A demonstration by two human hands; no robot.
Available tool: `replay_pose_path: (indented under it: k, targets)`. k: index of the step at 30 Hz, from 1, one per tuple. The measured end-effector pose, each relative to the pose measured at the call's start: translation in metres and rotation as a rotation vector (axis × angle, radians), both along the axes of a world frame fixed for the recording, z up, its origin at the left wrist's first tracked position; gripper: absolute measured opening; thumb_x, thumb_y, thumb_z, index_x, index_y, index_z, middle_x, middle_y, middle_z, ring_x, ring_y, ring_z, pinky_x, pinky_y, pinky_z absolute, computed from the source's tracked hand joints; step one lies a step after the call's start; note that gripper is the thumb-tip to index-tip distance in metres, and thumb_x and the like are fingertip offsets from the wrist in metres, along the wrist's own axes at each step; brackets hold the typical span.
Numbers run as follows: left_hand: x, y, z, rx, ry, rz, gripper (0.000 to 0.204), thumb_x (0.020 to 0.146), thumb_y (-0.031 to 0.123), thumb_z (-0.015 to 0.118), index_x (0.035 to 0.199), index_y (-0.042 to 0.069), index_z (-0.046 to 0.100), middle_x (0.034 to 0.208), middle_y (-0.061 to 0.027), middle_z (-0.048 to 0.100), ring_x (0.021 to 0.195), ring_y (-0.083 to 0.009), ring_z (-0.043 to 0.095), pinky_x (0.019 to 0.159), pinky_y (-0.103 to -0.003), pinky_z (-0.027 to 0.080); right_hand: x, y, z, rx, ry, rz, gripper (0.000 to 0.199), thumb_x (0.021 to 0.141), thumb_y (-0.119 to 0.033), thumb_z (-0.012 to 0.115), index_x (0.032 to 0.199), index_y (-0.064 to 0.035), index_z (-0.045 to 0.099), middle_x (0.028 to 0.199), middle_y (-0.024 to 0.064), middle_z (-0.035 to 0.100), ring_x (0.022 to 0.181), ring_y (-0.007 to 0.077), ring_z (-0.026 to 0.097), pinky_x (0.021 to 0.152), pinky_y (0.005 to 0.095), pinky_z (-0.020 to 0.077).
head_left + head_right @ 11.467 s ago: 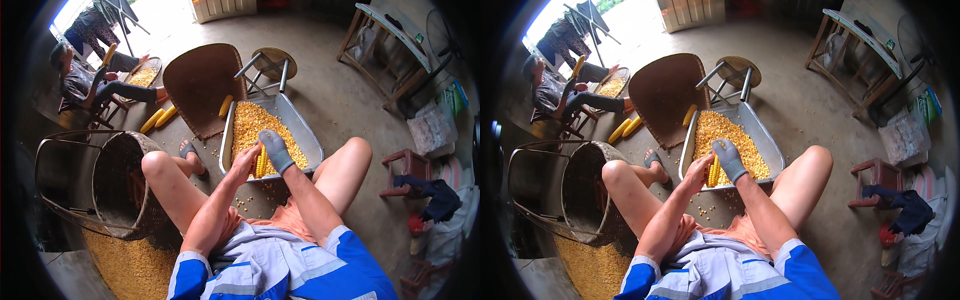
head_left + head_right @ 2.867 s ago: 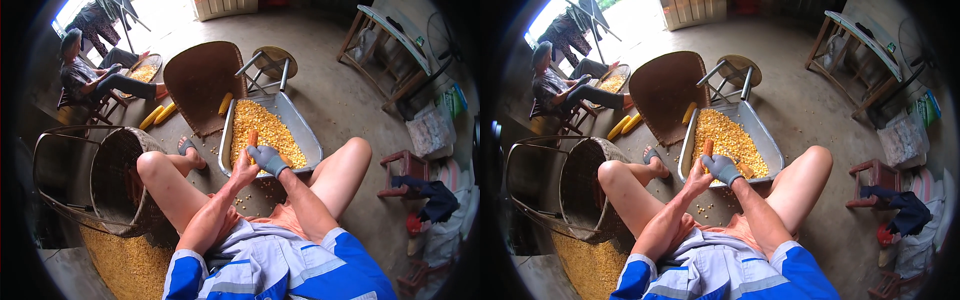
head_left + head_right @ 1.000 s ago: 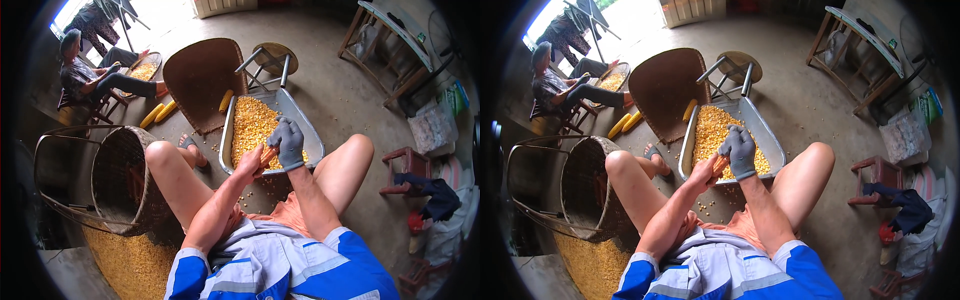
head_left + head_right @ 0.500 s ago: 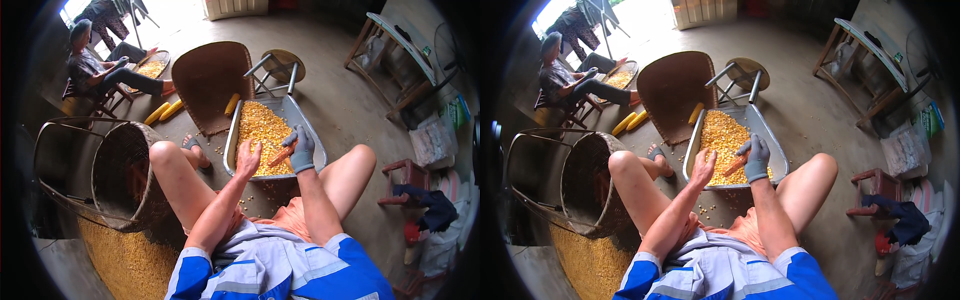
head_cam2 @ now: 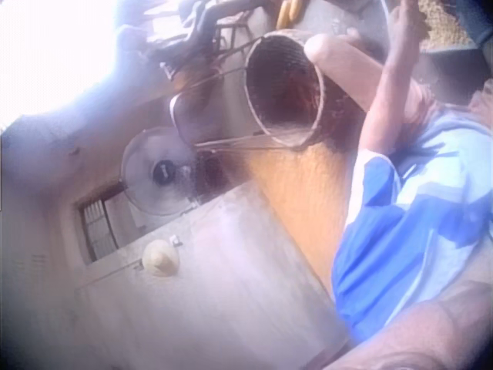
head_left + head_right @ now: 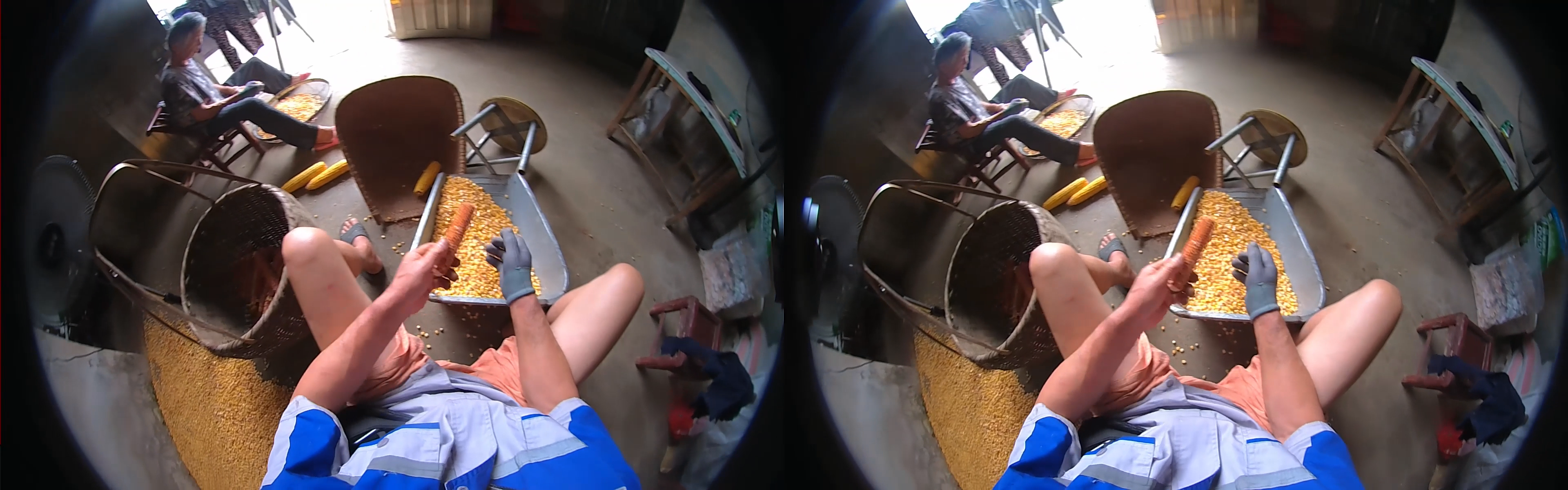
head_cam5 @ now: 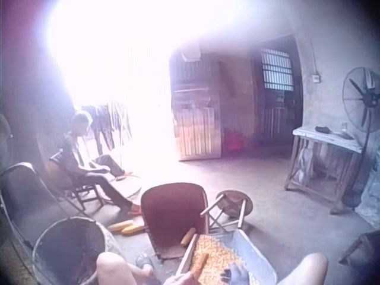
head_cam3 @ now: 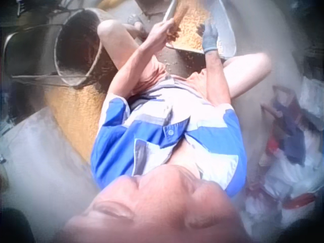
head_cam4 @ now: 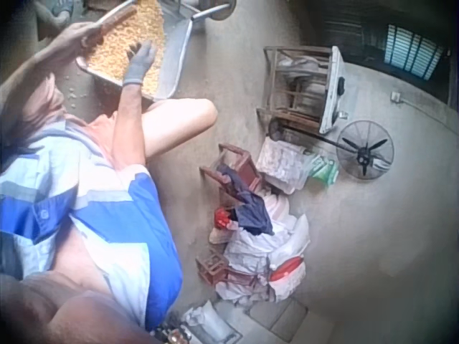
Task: Manually shelling kernels of corn from the cob into a metal tray.
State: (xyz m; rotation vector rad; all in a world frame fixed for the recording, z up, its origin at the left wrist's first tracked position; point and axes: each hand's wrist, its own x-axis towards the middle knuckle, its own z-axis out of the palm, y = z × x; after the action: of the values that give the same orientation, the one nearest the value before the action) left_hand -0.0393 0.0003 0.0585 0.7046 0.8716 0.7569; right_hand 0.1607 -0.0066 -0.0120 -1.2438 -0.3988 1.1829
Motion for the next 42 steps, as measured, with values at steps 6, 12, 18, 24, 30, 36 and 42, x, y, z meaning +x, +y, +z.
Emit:
replay_pose_path:
  k: [6,12,18,24,30,36,42]
  targets:
    - [-0.125,0.004,0.070,0.176,-0.121,0.483,0.030,0.096,0.033,0.047,0.101,0.004,0.054,0.084,-0.0060,0.060,0.068,-0.0153,0.058,0.056,-0.028,0.047,-0.006,0.000,-0.018,-0.085,-0.048,0.168,0.023,0.089,-0.031,0.056,0.097,-0.0097,0.055,0.079,0.0026,0.059,0.061,0.0104,0.058,0.053,0.0265,0.0497]
    - [-0.233,-0.002,0.097,0.327,-0.156,0.737,0.030,0.098,0.034,0.043,0.106,0.008,0.055,0.084,-0.0037,0.062,0.067,-0.0139,0.059,0.061,-0.025,0.050,-0.012,-0.002,-0.016,-0.115,-0.076,0.258,0.017,0.090,-0.028,0.055,0.090,-0.0119,0.052,0.072,-0.0003,0.054,0.055,0.0087,0.053,0.049,0.0248,0.0449]
    - [-0.324,0.004,0.066,0.196,0.243,1.016,0.030,0.096,0.037,0.045,0.105,0.011,0.056,0.089,-0.0012,0.060,0.075,-0.0132,0.056,0.068,-0.032,0.046,-0.020,-0.008,-0.006,-0.080,-0.004,0.369,0.013,0.091,-0.025,0.052,0.086,-0.0147,0.047,0.066,-0.0034,0.047,0.052,0.0069,0.048,0.045,0.0220,0.0383]
    - [-0.320,-0.009,0.020,0.229,0.480,1.116,0.031,0.092,0.029,0.055,0.115,0.008,0.054,0.104,-0.0036,0.055,0.090,-0.0160,0.054,0.074,-0.032,0.045,-0.030,-0.015,0.000,-0.165,-0.105,0.364,0.013,0.090,-0.024,0.053,0.088,-0.0125,0.049,0.069,-0.0013,0.049,0.053,0.0078,0.049,0.046,0.0236,0.0402]
    - [-0.298,-0.004,0.039,0.273,0.333,1.029,0.019,0.093,0.024,0.054,0.104,0.010,0.059,0.094,-0.0020,0.063,0.083,-0.0134,0.060,0.073,-0.031,0.048,-0.030,-0.020,0.000,-0.202,-0.183,0.473,0.023,0.090,-0.027,0.054,0.100,-0.0058,0.055,0.077,0.0042,0.057,0.056,0.0096,0.054,0.050,0.0267,0.0473]
    - [-0.268,0.023,0.071,0.365,0.374,0.891,0.015,0.093,0.020,0.054,0.102,0.010,0.060,0.091,-0.0011,0.065,0.077,-0.0118,0.062,0.066,-0.026,0.049,-0.026,-0.018,0.036,-0.157,-0.247,0.583,0.023,0.092,-0.024,0.053,0.101,-0.0027,0.054,0.078,0.0059,0.057,0.056,0.0099,0.054,0.049,0.0252,0.0459]
    - [-0.242,0.080,0.094,0.428,0.428,0.728,0.016,0.092,0.020,0.054,0.101,0.008,0.060,0.089,-0.0032,0.066,0.076,-0.0131,0.063,0.064,-0.026,0.050,0.008,-0.012,0.084,0.017,-0.428,0.666,0.020,0.093,-0.018,0.052,0.101,-0.0005,0.057,0.080,0.0038,0.057,0.060,0.0089,0.054,0.056,0.0229,0.0466]
